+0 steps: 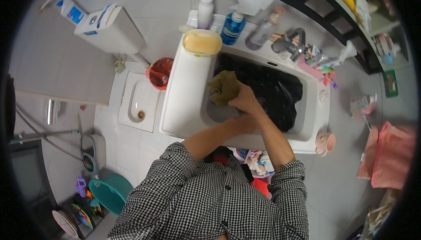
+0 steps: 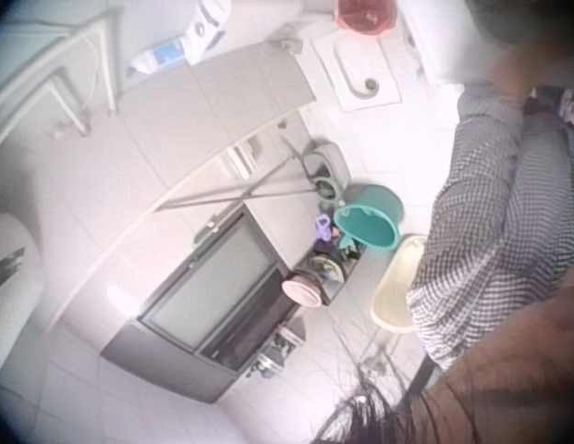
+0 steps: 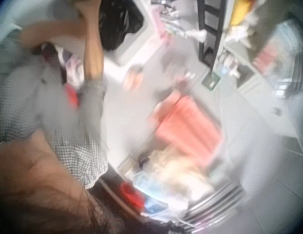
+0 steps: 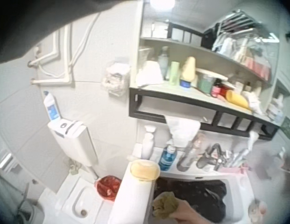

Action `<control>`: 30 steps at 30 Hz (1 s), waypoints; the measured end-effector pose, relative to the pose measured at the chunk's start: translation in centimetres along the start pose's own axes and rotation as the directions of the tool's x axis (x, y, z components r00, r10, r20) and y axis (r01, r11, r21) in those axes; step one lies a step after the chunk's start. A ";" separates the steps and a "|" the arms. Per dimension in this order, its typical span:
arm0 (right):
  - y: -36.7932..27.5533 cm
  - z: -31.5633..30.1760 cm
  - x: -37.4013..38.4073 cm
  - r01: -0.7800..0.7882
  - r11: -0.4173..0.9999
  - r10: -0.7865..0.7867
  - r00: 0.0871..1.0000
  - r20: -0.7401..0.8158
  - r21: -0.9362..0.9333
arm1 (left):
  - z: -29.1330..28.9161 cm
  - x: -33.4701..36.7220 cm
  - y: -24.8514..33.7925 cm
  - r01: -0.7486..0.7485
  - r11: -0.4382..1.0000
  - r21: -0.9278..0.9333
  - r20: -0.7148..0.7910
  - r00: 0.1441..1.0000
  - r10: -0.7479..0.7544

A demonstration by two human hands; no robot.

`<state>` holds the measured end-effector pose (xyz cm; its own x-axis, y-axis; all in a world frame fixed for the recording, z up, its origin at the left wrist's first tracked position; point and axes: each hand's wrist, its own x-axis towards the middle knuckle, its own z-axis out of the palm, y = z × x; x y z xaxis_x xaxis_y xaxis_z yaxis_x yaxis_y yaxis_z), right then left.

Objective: The person washes several items of clothing by hand in a bathroom sink, scrubbing a pink item and a green item in soapy water, rinsing them, and then transferring a basin of wet laundry back into the sink for further rinsing.

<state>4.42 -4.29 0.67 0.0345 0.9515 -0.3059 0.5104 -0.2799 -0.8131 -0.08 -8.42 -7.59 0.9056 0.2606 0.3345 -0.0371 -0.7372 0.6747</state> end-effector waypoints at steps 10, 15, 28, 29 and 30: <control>0.8 1.3 -3.0 0.083 0.983 -0.130 0.947 -0.293 -0.165 | -1.5 0.0 2.4 0.188 0.843 0.504 -0.017 0.978 -0.208; 0.5 -0.9 -5.6 0.191 0.976 -0.216 0.848 -0.485 -0.100 | 0.6 -1.9 -0.2 -0.225 0.902 0.370 0.202 0.967 0.158; 18.8 -2.7 -34.7 0.453 0.182 0.746 0.514 -0.423 0.873 | 9.4 5.2 18.2 0.257 0.752 -0.607 0.212 0.964 -0.159; 20.4 0.2 -34.5 0.501 0.135 0.788 0.469 -0.399 0.855 | 10.1 5.2 17.2 0.387 0.732 -0.560 0.368 0.908 -0.199; 22.1 2.5 -35.1 0.530 0.106 0.808 0.448 -0.384 0.841 | 12.0 4.5 16.5 0.391 0.732 -0.558 0.410 0.897 -0.167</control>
<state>12.39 -44.16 -7.79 0.7574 0.2489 -0.6036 -0.6505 0.3673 -0.6648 8.46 -26.93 -2.87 0.9914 0.1017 -0.0824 0.0916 -0.0894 0.9918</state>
